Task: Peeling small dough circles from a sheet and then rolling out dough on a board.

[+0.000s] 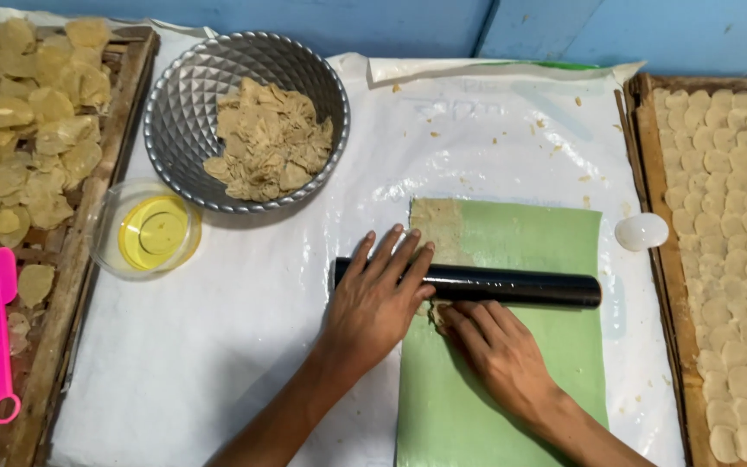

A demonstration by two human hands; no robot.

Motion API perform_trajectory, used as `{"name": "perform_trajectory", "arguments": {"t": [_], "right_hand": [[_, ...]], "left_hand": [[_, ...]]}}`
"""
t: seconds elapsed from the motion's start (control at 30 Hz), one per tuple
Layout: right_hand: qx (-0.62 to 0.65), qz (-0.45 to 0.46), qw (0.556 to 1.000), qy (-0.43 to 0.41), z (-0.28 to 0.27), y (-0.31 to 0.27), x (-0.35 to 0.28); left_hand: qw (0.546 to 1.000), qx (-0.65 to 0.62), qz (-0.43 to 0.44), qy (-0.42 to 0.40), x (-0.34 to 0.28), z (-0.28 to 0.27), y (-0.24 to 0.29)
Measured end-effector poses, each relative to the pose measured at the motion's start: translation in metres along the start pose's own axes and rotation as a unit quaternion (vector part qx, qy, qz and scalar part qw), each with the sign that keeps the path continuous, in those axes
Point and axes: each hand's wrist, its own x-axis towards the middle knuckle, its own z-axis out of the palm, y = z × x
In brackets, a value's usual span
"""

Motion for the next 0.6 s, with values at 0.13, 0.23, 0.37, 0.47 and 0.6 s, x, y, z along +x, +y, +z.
{"name": "perform_trajectory", "arguments": {"t": [0.13, 0.23, 0.37, 0.47, 0.6], "right_hand": [[-0.002, -0.011, 1.0, 0.001, 0.001, 0.004, -0.005], [-0.01, -0.031, 0.999, -0.021, -0.002, 0.002, -0.012], [0.032, -0.024, 0.999, -0.025, -0.008, -0.004, -0.023], [0.116, 0.033, 0.993, -0.007, -0.012, 0.008, -0.034], [0.103, 0.069, 0.986, 0.108, -0.04, 0.022, -0.002]], "left_hand": [[1.0, -0.004, -0.003, 0.006, -0.002, -0.001, 0.002], [1.0, -0.003, -0.002, 0.011, -0.001, -0.001, 0.001], [1.0, -0.009, 0.0, 0.012, -0.003, -0.003, 0.001], [1.0, -0.023, -0.002, 0.013, -0.008, -0.007, 0.005], [0.999, -0.038, -0.007, 0.005, -0.017, -0.004, 0.013]]}}
